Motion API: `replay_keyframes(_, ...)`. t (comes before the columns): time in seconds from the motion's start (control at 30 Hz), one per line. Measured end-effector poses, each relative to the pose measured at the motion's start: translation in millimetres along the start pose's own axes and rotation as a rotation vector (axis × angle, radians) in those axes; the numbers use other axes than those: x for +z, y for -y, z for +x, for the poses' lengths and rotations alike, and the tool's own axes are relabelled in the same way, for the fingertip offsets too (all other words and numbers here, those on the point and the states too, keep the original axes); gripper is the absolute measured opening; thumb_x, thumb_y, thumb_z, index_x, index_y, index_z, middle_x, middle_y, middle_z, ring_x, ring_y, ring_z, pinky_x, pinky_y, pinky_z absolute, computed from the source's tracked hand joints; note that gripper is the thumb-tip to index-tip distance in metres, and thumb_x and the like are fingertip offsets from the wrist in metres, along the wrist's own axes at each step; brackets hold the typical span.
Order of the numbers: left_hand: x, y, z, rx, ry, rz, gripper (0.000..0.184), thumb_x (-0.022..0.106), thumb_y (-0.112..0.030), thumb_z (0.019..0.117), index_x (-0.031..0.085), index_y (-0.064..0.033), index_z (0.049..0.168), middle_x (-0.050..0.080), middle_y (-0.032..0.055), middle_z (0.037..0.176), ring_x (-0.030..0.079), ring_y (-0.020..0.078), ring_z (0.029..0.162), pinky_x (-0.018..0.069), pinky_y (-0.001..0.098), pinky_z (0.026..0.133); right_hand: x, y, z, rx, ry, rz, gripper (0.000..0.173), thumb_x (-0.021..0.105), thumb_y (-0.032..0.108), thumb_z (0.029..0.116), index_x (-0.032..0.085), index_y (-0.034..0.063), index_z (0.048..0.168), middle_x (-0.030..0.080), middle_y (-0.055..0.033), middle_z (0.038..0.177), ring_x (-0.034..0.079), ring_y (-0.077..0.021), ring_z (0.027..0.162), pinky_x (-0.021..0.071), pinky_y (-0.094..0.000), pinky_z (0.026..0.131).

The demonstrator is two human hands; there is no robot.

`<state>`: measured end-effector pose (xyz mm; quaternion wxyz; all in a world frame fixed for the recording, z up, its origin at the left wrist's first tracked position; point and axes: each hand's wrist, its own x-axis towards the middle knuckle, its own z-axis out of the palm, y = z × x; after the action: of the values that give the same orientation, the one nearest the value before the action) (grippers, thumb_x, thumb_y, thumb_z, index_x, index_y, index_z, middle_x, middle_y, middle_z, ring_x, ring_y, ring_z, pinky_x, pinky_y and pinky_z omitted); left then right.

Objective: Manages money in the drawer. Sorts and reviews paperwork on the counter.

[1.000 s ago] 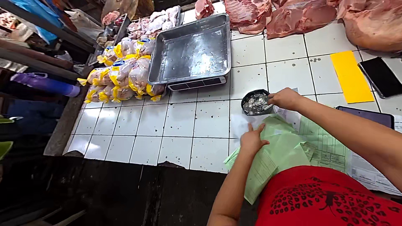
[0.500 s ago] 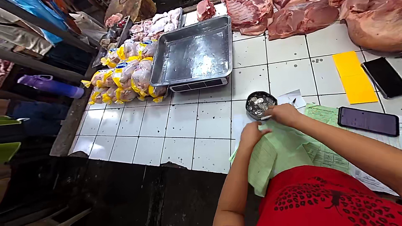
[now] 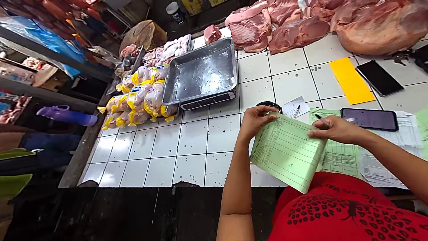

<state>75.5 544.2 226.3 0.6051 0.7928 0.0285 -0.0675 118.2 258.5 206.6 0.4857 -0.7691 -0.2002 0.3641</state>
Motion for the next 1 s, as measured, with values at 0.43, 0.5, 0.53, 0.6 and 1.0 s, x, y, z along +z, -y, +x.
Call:
replay_keyframes(0.43,57.9,-17.0,-16.9,0.134,-0.187,-0.214,0.108,0.054,-0.074,0.088,0.01,-0.0076,0.161,0.051,0.0116,0.149,0.058,0.0173,0.125,0.0505,0.0397,0.101,-2.5,-12.7,-42.5,0.085,-0.682,0.371,0.02,0.044,0.006,0.1081,0.058,-0.0047,0.117,0.064,-0.0096,0.094,0.064,-0.0102,0.083,0.0565,-0.0319,0.078)
replay_keyframes(0.5,64.8,3.7,-23.3,0.144,-0.034,-0.292,0.134,0.073,-0.075,0.0706,0.003,-0.0038,0.161,0.048,0.0135,0.152,0.057,0.0177,0.128,0.0515,0.0393,0.102,-2.6,-9.2,-47.6,0.196,-0.67,0.349,0.022,0.047,0.007,0.1079,0.057,-0.0083,0.121,0.065,-0.0172,0.103,0.065,-0.0179,0.091,0.0556,-0.0385,0.084)
replay_keyframes(0.53,70.0,5.5,-28.4,0.142,0.051,-0.342,0.139,0.08,-0.07,0.0671,0.001,-0.003,0.16,0.047,0.0136,0.153,0.059,0.0168,0.128,0.053,0.0379,0.102,-2.2,-10.0,-51.8,0.214,-0.625,0.288,0.025,0.05,0.007,0.1073,0.058,-0.0109,0.123,0.065,-0.0228,0.11,0.065,-0.0236,0.098,0.0543,-0.0437,0.09)
replay_keyframes(0.6,82.1,3.0,-37.1,0.028,0.114,-0.524,0.124,0.083,-0.049,0.077,0.002,-0.006,0.16,0.052,0.0143,0.145,0.065,0.0184,0.118,0.0577,0.0379,0.096,2.7,-15.7,-55.4,0.258,-0.53,0.176,0.028,0.052,0.015,0.1085,0.063,-0.0099,0.112,0.064,-0.0206,0.099,0.063,-0.0227,0.088,0.0521,-0.0446,0.084)
replay_keyframes(1.0,106.8,0.6,-56.2,-0.288,0.109,-0.625,0.037,0.041,0.014,0.0963,0.042,-0.002,0.13,0.071,0.0035,0.098,0.072,0.0116,0.084,0.0616,0.0309,0.08,-11.6,-23.8,-44.2,0.18,-0.682,0.19,0.035,0.06,0.03,0.105,0.067,-0.0041,0.104,0.063,-0.0117,0.082,0.058,-0.0175,0.074,0.0503,-0.0405,0.074)
